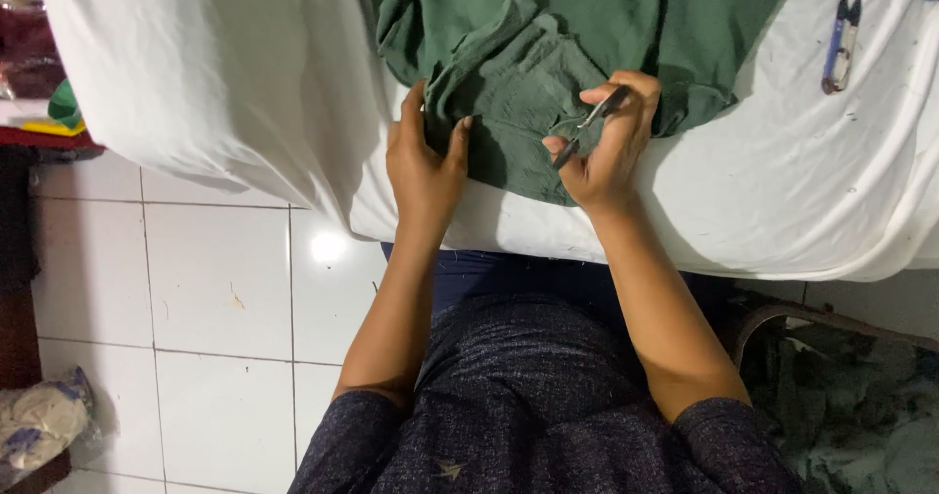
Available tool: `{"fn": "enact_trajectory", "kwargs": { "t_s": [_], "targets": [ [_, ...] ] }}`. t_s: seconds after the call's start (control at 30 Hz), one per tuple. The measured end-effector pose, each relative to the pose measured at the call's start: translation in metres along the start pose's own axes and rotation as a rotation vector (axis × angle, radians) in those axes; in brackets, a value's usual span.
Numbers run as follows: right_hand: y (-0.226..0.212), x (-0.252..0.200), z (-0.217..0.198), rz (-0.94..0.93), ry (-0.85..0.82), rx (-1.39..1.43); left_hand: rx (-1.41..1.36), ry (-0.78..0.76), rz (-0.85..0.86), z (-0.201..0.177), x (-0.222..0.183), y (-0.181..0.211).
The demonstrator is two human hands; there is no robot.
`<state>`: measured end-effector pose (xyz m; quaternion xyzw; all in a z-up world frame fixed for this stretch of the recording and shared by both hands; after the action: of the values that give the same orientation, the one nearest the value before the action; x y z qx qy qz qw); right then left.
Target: Trimming excess threads from a green garment using scissors on a work table.
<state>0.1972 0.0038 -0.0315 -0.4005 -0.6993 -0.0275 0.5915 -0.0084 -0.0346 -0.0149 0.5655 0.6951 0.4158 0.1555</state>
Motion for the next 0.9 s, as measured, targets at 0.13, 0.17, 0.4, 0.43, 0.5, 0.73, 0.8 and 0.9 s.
{"fn": "enact_trajectory", "kwargs": {
  "t_s": [0.13, 0.17, 0.4, 0.43, 0.5, 0.73, 0.8, 0.9],
  "targets": [
    [-0.013, 0.005, 0.003, -0.025, -0.067, -0.027, -0.599, -0.043, -0.183, 0.000, 0.005, -0.002],
    [-0.018, 0.005, 0.002, 0.001, -0.094, -0.014, -0.866, -0.068, -0.251, 0.004, 0.004, -0.007],
    [-0.054, -0.004, -0.013, 0.202, -0.148, 0.059, -1.245, -0.103, -0.453, 0.019, 0.001, -0.007],
    [-0.055, -0.005, -0.016, 0.230, -0.158, 0.067, -1.290, -0.118, -0.423, 0.017, 0.001, -0.003],
    [-0.058, -0.006, -0.022, 0.257, -0.168, 0.074, -1.338, -0.133, -0.394, 0.021, 0.000, -0.003],
    [-0.058, -0.022, -0.032, 0.220, -0.283, -0.143, -1.319, -0.150, -0.407, 0.037, -0.004, -0.022],
    [-0.055, -0.025, -0.032, 0.195, -0.322, -0.180, -1.343, -0.145, -0.409, 0.038, -0.004, -0.021],
    [-0.053, -0.027, -0.032, 0.152, -0.373, -0.221, -1.388, -0.144, -0.418, 0.038, -0.005, -0.017]
  ]
}}
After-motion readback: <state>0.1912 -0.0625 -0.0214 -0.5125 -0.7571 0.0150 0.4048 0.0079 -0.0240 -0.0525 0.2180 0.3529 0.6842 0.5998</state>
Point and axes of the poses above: each hand's wrist, its own x-axis towards the middle knuckle, its own z-axis out of the palm, y = z × x, the point moved 1 cm from there along x, towards the middle knuckle, and after that the axes turned 2 degrees about -z, right-handed, at the moved point
